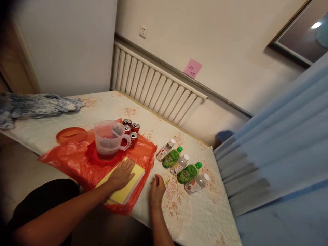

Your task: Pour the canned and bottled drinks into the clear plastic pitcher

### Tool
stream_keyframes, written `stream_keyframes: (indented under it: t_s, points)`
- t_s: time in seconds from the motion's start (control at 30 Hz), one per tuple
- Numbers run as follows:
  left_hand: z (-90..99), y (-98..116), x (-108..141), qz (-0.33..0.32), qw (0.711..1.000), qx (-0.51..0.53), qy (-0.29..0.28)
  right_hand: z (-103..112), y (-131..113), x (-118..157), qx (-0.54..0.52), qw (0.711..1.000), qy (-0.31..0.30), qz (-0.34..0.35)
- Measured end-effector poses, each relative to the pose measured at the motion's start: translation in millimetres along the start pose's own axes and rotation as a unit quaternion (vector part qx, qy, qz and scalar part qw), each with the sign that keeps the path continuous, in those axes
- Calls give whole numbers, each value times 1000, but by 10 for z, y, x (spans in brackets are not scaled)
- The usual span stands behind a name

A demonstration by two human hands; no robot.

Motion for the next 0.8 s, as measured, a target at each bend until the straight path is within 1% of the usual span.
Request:
stream_keyframes:
  t_s: [0.1, 0.17, 0.27, 0.33, 0.37, 0.43, 0.53, 0.6, 0.67, 0.73, 0.8]
  points:
    - [-17, 0, 7, -9, 1000, -3, 21, -567, -462, -105, -26, 995, -50, 77]
    - [-48, -4, 7, -11, 1000, -6, 15, -959, -702, -132, -18, 987, -101, 123]
    - [-91, -8, 13, -8, 1000, -15, -18, -1437, -895, -122, 24, 964, -188, 188]
    - [-76, 4, 25, -6, 999, -21, -25, -1625, -901, -100, 62, 941, -243, 226]
    - [-53, 13, 31, -6, 999, -23, -21, -1668, -869, -97, 76, 932, -263, 237]
    - [5, 37, 41, -7, 1000, -23, -4, -1665, -759, -114, 96, 923, -282, 244]
    - [72, 69, 49, -10, 1000, -19, 17, -1534, -561, -148, 134, 919, -276, 247]
    - [94, 77, 47, -10, 1000, -19, 23, -1425, -450, -160, 163, 920, -263, 241]
    - [106, 78, 43, -8, 1000, -17, 25, -1307, -372, -188, 176, 931, -235, 216]
    - [110, 77, 42, -7, 1000, -12, 27, -1212, -334, -232, 181, 945, -200, 184]
    - [102, 74, 48, -8, 1000, -9, 29, -1185, -337, -289, 182, 954, -172, 165]
Point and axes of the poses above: each hand's wrist, its own x-axis away from the middle knuckle, its own z-axis out of the back of the hand, y = z × x, the point moved 8 cm from there along -x, towards the middle knuckle, and after that the axes turned 7 degrees about y, right-handed, at the moved point
